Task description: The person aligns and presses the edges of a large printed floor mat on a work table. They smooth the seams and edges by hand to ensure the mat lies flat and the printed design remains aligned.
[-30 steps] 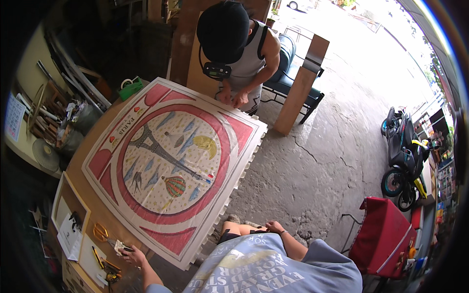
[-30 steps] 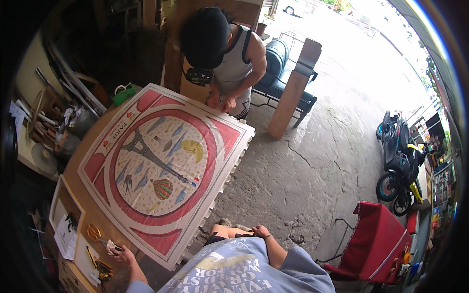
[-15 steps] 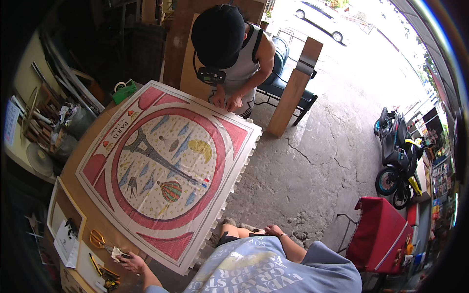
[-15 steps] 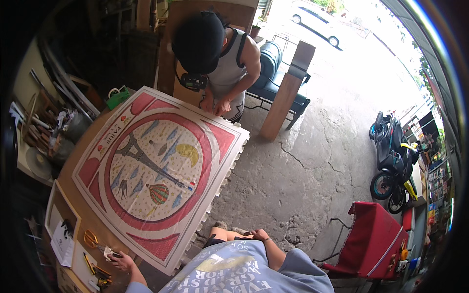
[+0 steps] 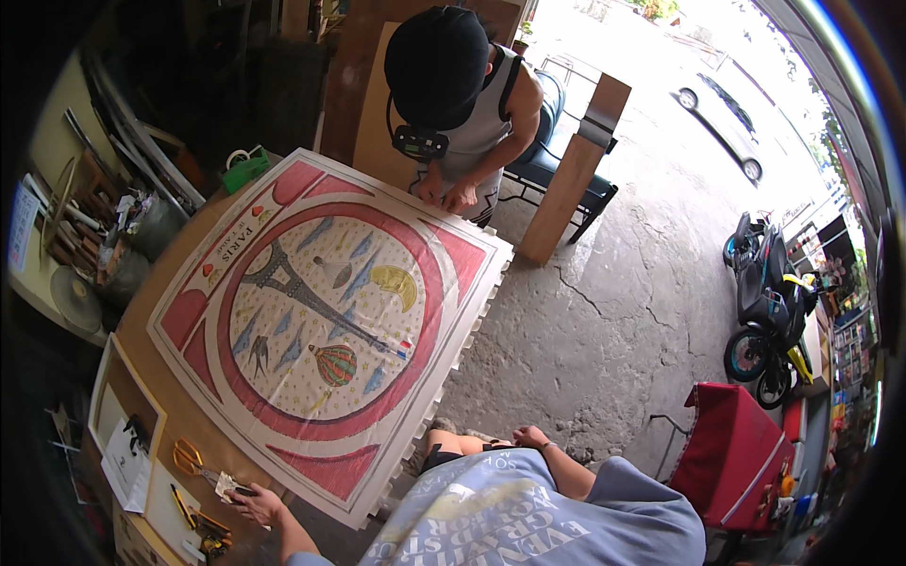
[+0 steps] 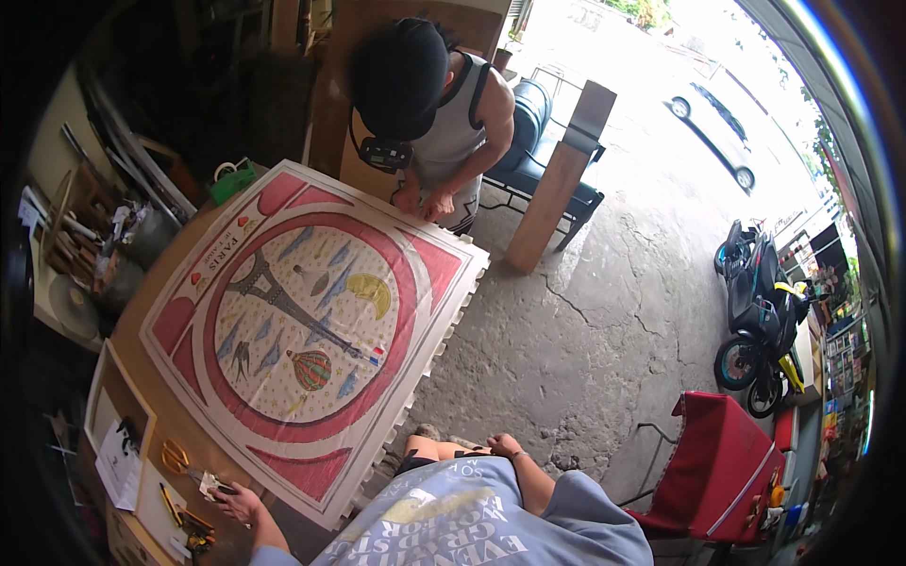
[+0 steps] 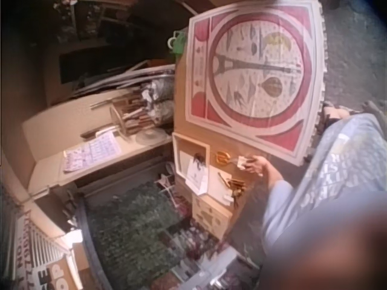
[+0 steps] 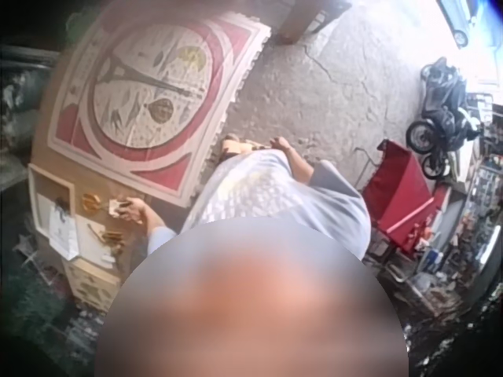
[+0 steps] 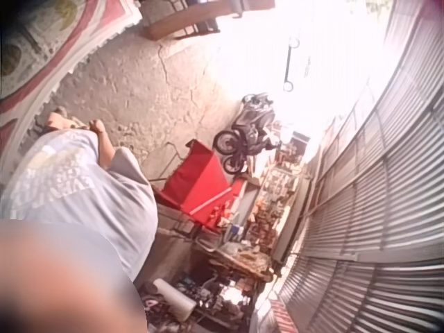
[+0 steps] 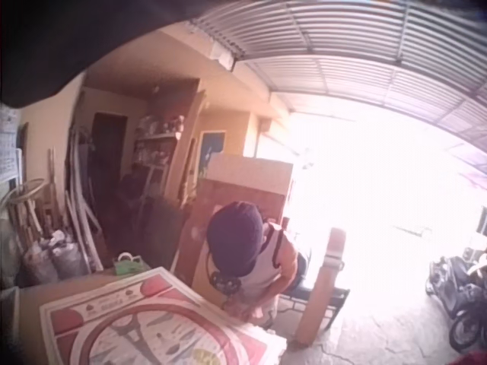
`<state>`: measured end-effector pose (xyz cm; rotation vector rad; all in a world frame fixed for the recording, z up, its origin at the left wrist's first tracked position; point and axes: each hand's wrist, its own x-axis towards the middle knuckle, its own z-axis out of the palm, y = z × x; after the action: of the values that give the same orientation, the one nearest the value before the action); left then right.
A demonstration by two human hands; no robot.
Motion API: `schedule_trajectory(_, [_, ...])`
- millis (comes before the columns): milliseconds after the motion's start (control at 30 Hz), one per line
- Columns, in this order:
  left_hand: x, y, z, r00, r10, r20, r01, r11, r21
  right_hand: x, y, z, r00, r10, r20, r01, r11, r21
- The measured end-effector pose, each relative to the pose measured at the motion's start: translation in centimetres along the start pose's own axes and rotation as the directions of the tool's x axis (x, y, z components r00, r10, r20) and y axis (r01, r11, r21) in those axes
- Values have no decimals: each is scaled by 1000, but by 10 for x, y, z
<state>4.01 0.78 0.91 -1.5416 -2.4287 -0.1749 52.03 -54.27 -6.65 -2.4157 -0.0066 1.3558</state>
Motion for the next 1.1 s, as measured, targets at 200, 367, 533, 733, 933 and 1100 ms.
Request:
schedule_trajectory(200, [0, -2, 6, 1000, -16, -14, 15, 1000, -8, -4, -5, -1, 1000, 13, -10, -13, 1000, -4])
schedule_trajectory(367, [-4, -4, 5, 1000, -26, 0, 26, 1000, 7, -6, 0, -1, 1000, 6, -23, -6, 1000, -14])
schedule_trajectory(533, [-6, -1, 4, 999, -23, -38, 24, 999, 28, -9, 11, 5, 998, 58, -26, -57, 997, 52])
schedule_trajectory(733, [-4, -5, -3, 999, -23, -29, 23, 1000, 1, -10, 17, 12, 995, 64, -71, -62, 998, 26])
schedule_trajectory(933, [-1, -2, -5, 996, -1, -93, 8, 998, 68, -14, 11, 16, 994, 91, -54, -85, 991, 104])
schedule_trajectory(1100, [-7, -5, -6, 995, 20, -100, -19, 1000, 4, -22, 7, 12, 998, 3, -63, -2, 1000, 14])
